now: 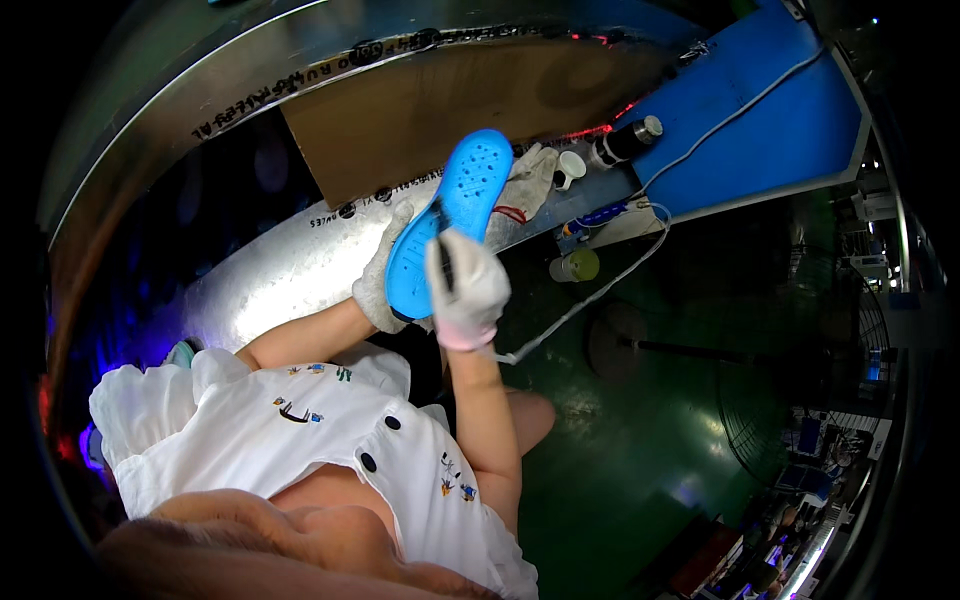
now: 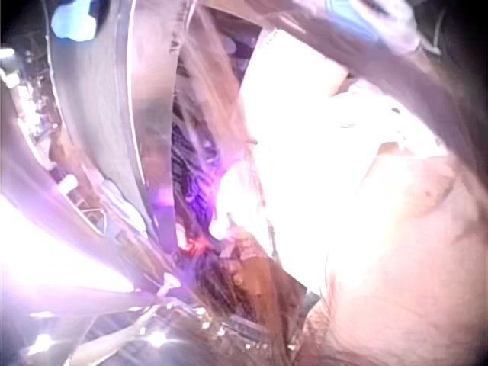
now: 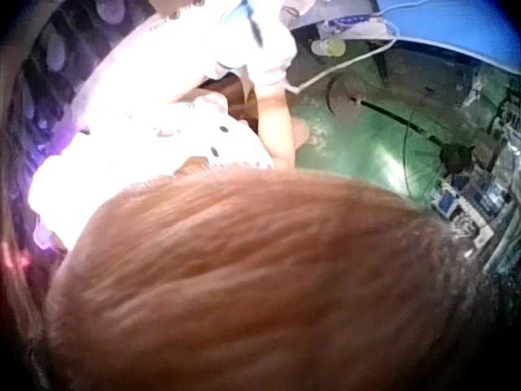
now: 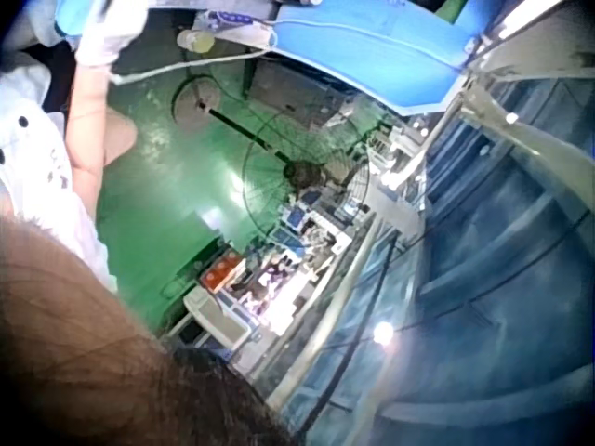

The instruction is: The person picks up blue shoe insoles from a conveyor belt, applies a marking or adhesive with a handheld applicator to specific points on the insole, and places them back onto the belt.

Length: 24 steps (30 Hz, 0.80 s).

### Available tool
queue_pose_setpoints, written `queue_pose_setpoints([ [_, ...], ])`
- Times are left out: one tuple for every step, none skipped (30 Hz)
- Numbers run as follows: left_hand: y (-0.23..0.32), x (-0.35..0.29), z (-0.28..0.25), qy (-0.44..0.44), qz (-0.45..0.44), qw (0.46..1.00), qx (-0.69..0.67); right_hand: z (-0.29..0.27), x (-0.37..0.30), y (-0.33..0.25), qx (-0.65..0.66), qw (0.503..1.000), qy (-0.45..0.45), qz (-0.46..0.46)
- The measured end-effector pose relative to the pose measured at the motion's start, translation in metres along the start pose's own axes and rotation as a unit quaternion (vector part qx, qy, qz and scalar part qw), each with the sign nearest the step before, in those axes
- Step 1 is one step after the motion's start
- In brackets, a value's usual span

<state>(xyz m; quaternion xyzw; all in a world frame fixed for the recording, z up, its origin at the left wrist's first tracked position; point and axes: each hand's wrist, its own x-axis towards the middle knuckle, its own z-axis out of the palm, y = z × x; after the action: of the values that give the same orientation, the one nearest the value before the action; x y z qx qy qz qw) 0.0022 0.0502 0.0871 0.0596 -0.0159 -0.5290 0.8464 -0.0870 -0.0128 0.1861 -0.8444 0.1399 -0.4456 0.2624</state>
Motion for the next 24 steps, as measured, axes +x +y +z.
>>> queue_pose_setpoints([
  [0.001,0.003,-0.002,-0.018,0.003,1.0,-0.009,-0.003,-0.003,-0.009,-0.01,0.998,-0.032,-0.045],
  [0.001,0.005,-0.003,-0.036,0.008,0.999,-0.018,-0.002,-0.009,-0.01,0.05,0.998,-0.041,-0.01],
  [0.002,0.005,-0.003,-0.054,0.012,0.998,-0.027,-0.003,-0.008,-0.007,0.1,0.992,-0.017,0.073],
  [0.009,-0.005,0.017,-0.087,-0.019,0.995,-0.038,-0.006,-0.007,-0.002,0.147,0.977,0.005,0.157],
  [0.008,-0.006,0.014,-0.104,-0.033,0.992,-0.07,-0.008,-0.005,0.004,0.193,0.951,0.027,0.24],
  [0.008,-0.005,0.008,-0.121,-0.046,0.986,-0.102,-0.007,-0.005,0.01,0.088,0.973,0.041,0.208],
  [0.008,-0.005,0.002,-0.141,-0.053,0.98,-0.134,-0.006,-0.008,0.005,0.063,0.992,0.002,0.109],
  [0.004,-0.003,0.006,-0.059,0.015,0.998,-0.027,-0.009,-0.012,-0.008,0.034,0.999,-0.031,0.009],
  [0.006,0.001,0.012,-0.156,-0.018,0.987,-0.042,-0.011,-0.016,-0.018,0.003,0.994,-0.063,-0.091],
  [0.012,0.003,0.021,-0.247,-0.049,0.966,-0.056,-0.012,-0.022,-0.022,0.019,0.988,-0.113,-0.106],
  [0.011,0.001,0.016,-0.161,-0.037,0.982,-0.088,-0.012,-0.022,-0.028,0.054,0.99,-0.108,-0.07],
  [0.012,0.001,0.013,-0.078,-0.019,0.99,-0.114,-0.013,-0.018,-0.025,0.126,0.986,-0.087,0.067],
  [0.013,-0.001,0.01,-0.069,-0.031,0.99,-0.117,-0.014,-0.015,-0.02,0.193,0.957,-0.066,0.205],
  [0.015,0.001,0.01,-0.064,-0.045,0.99,-0.119,-0.01,-0.016,-0.007,0.187,0.957,0.013,0.223],
  [0.017,0.0,0.011,-0.059,-0.059,0.989,-0.121,-0.008,-0.024,-0.003,0.123,0.983,0.002,0.136],
  [0.019,0.001,0.013,-0.076,-0.067,0.99,-0.099,-0.005,-0.031,0.002,0.058,0.997,0.001,0.045],
  [0.022,0.0,0.018,-0.088,-0.074,0.99,-0.078,-0.009,-0.034,-0.013,0.012,0.999,-0.026,-0.042],
  [0.025,-0.002,0.023,-0.1,-0.08,0.99,-0.057,-0.009,-0.034,-0.028,0.021,0.994,-0.053,-0.088],
  [0.026,-0.001,0.023,-0.123,-0.083,0.988,-0.046,-0.01,-0.039,-0.036,0.062,0.993,-0.08,-0.053],
  [0.026,0.0,0.025,-0.146,-0.086,0.985,-0.035,-0.007,-0.04,-0.032,0.137,0.987,-0.054,0.067],
  [0.025,0.0,0.03,-0.093,-0.072,0.992,-0.037,-0.003,-0.041,-0.023,0.209,0.96,-0.026,0.187],
  [0.024,-0.001,0.038,-0.04,-0.057,0.997,-0.04,-0.002,-0.037,-0.011,0.126,0.982,0.0,0.144],
  [0.022,-0.002,0.042,0.012,-0.043,0.998,-0.042,-0.002,-0.031,-0.002,0.038,0.993,0.032,0.11],
  [0.021,0.001,0.042,0.03,-0.033,0.993,-0.107,-0.004,-0.038,-0.006,0.016,1.0,0.013,0.015],
])
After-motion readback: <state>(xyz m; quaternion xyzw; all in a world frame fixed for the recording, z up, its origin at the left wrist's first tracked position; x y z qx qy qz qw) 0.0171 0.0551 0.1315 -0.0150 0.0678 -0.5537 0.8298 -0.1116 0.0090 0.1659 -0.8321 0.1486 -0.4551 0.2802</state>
